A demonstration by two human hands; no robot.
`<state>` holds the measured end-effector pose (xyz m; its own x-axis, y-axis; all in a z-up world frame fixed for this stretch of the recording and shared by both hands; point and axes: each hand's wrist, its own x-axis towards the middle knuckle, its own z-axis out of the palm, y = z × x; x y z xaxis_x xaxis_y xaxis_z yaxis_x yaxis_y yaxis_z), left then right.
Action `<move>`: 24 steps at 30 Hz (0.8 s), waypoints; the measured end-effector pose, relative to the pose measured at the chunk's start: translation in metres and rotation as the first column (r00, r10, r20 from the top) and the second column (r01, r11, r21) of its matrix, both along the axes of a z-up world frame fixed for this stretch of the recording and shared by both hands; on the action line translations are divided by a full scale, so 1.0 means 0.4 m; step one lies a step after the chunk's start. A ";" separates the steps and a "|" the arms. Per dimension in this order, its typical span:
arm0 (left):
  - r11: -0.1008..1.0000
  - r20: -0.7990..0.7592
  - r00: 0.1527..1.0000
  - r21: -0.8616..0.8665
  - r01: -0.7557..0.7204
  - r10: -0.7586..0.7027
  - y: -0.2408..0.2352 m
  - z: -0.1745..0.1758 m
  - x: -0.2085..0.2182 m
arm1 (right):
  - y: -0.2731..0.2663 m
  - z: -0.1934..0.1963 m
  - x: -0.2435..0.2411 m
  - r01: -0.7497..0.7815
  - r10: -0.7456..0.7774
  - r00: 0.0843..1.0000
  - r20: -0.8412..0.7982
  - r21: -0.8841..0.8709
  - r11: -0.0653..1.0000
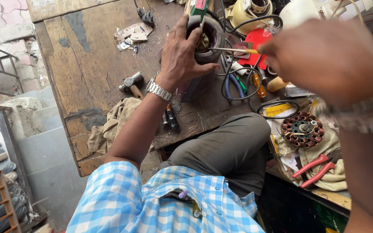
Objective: The person applies glue to a split in a cylindrical motor housing, then uses a screwdriver to adjust internal components. They rotate the housing to inspect the interior and continue manipulating the internal parts with the screwdriver.
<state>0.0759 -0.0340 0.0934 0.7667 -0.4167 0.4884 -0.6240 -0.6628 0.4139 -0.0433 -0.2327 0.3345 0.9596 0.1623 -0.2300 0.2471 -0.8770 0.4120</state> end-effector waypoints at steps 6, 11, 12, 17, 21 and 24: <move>0.997 -0.042 0.999 -0.072 0.009 -0.012 -0.002 0.016 -0.010 | 0.008 -0.065 -0.037 -0.623 0.567 0.674 0.473 -0.049 0.781; 0.994 0.028 0.999 -0.107 0.018 -0.015 -0.009 0.012 -0.012 | 0.029 -0.210 -0.182 -0.051 -0.030 0.933 0.359 0.216 0.975; 0.994 0.043 0.999 -0.110 0.021 -0.017 -0.014 0.013 -0.008 | 0.027 -0.243 -0.203 -0.032 -0.060 0.926 0.372 0.238 0.971; 0.990 0.092 0.994 -0.118 0.076 -0.066 -0.031 0.000 -0.009 | -0.003 -0.365 -0.237 -0.051 -0.137 0.880 0.454 0.377 0.925; 0.985 0.132 0.988 -0.142 0.095 -0.077 -0.008 0.001 0.014 | 0.000 -0.330 -0.207 -0.048 -0.141 0.903 0.405 0.422 0.905; 0.977 0.045 0.995 -0.187 0.101 -0.094 0.011 -0.015 0.049 | -0.004 -0.240 -0.139 -0.175 0.052 0.890 0.452 0.234 0.956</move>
